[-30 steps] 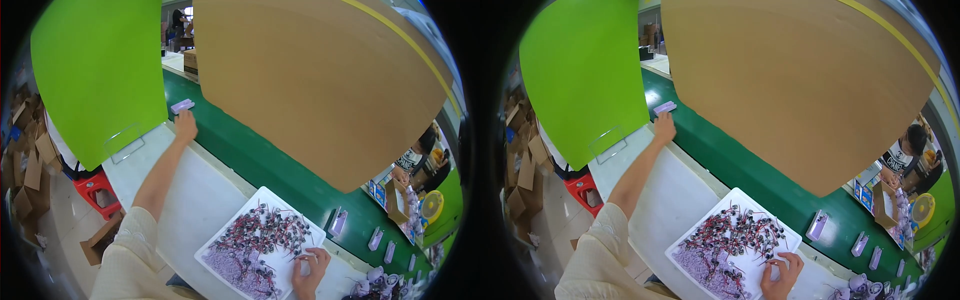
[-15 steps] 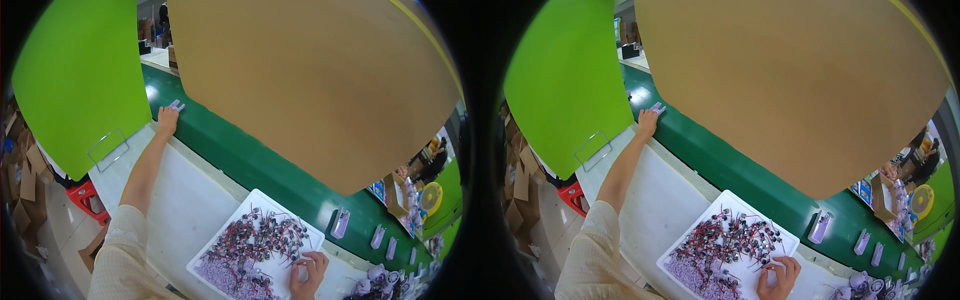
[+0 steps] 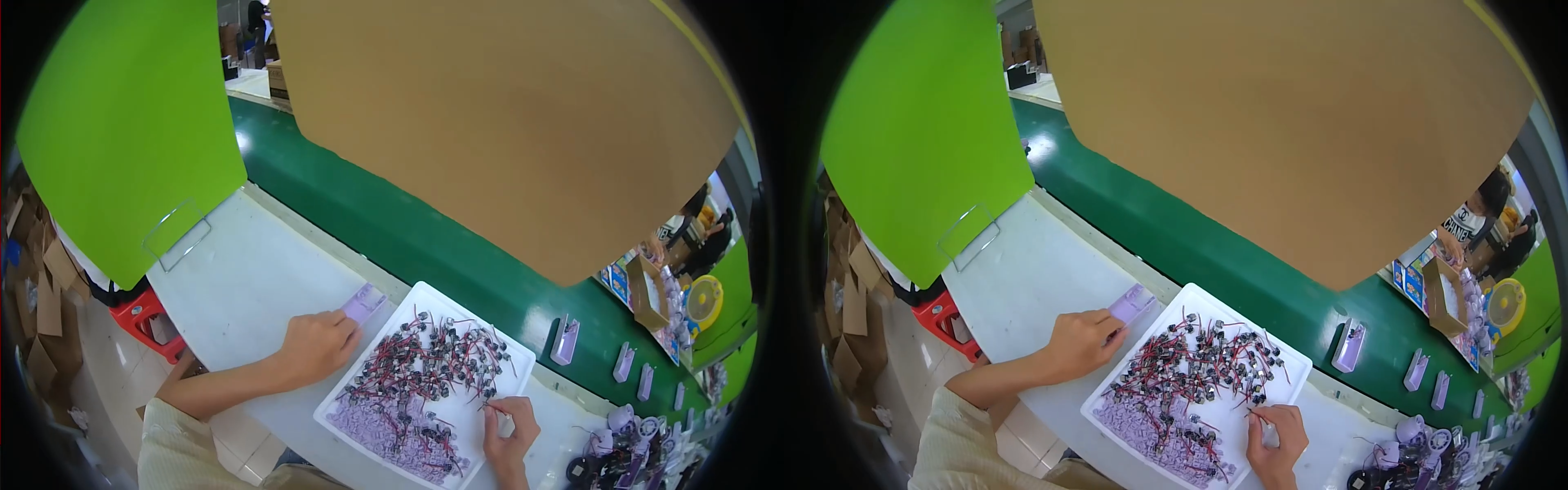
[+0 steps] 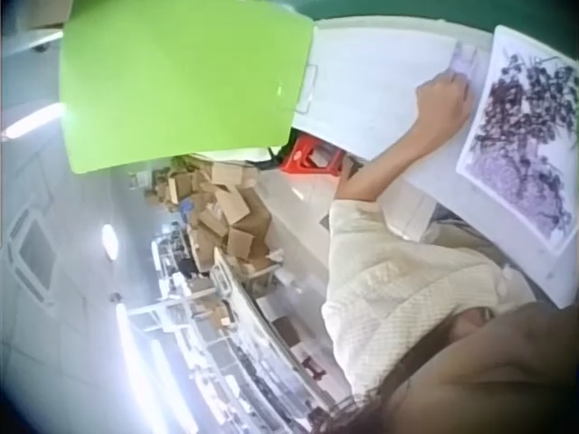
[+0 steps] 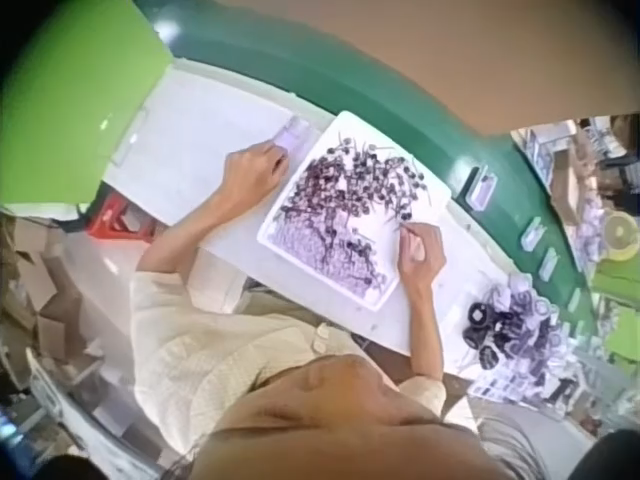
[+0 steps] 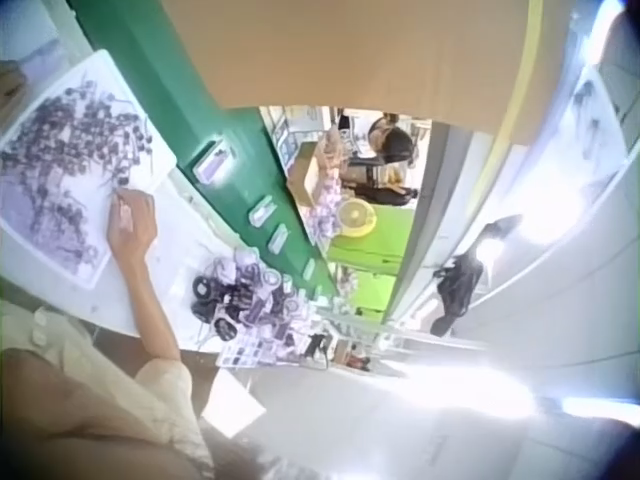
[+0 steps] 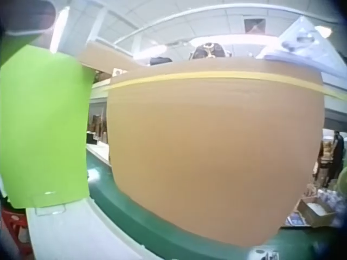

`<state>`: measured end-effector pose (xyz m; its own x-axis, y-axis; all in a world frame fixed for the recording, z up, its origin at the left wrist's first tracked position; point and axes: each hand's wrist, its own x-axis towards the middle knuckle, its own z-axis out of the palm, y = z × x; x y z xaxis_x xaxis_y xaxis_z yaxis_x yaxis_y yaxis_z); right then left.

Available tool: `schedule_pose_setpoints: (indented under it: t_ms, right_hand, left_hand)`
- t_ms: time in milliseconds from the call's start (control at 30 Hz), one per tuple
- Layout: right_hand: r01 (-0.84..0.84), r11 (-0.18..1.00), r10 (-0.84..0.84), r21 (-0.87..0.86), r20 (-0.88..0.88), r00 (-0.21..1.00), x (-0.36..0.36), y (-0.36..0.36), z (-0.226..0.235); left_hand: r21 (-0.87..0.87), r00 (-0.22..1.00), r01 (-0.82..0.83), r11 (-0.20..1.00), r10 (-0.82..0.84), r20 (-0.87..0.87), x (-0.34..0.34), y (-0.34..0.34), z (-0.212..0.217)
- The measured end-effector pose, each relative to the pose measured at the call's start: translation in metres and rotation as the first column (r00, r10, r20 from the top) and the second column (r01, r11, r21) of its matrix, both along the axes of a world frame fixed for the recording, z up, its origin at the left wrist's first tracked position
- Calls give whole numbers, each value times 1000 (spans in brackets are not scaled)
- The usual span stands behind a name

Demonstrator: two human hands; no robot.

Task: The person assembles small electronic components into a purple plastic housing by hand at a factory workstation.

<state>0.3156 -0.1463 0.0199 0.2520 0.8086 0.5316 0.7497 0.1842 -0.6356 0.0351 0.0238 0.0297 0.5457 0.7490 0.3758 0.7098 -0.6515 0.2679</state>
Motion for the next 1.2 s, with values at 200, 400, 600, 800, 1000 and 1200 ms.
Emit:
schedule_pose_setpoints:
  t_ms: [200,400,600,800,1000,1200]
  right_hand:
    - [-32,993,7,-117,-205,979,-1,-1,12]
    - [-219,956,180,-194,-200,963,-37,52,47]
    - [-283,944,280,-168,-43,959,-75,126,50]
    - [-275,930,280,-242,-14,960,-84,183,21]
    - [-257,905,270,-339,-8,963,-96,191,8]
    - [-169,924,177,-343,-6,984,-100,188,8]
  left_hand:
    - [-171,962,266,949,-273,-22,-17,62,55]
    - [-647,623,693,318,-716,315,-32,132,20]
    - [-580,650,707,404,-695,307,-12,116,-8]
    - [-601,698,684,414,-612,372,-13,114,-7]
    - [-369,759,643,671,-624,188,-5,103,-17]
    - [-386,758,643,661,-622,198,-5,104,-17]
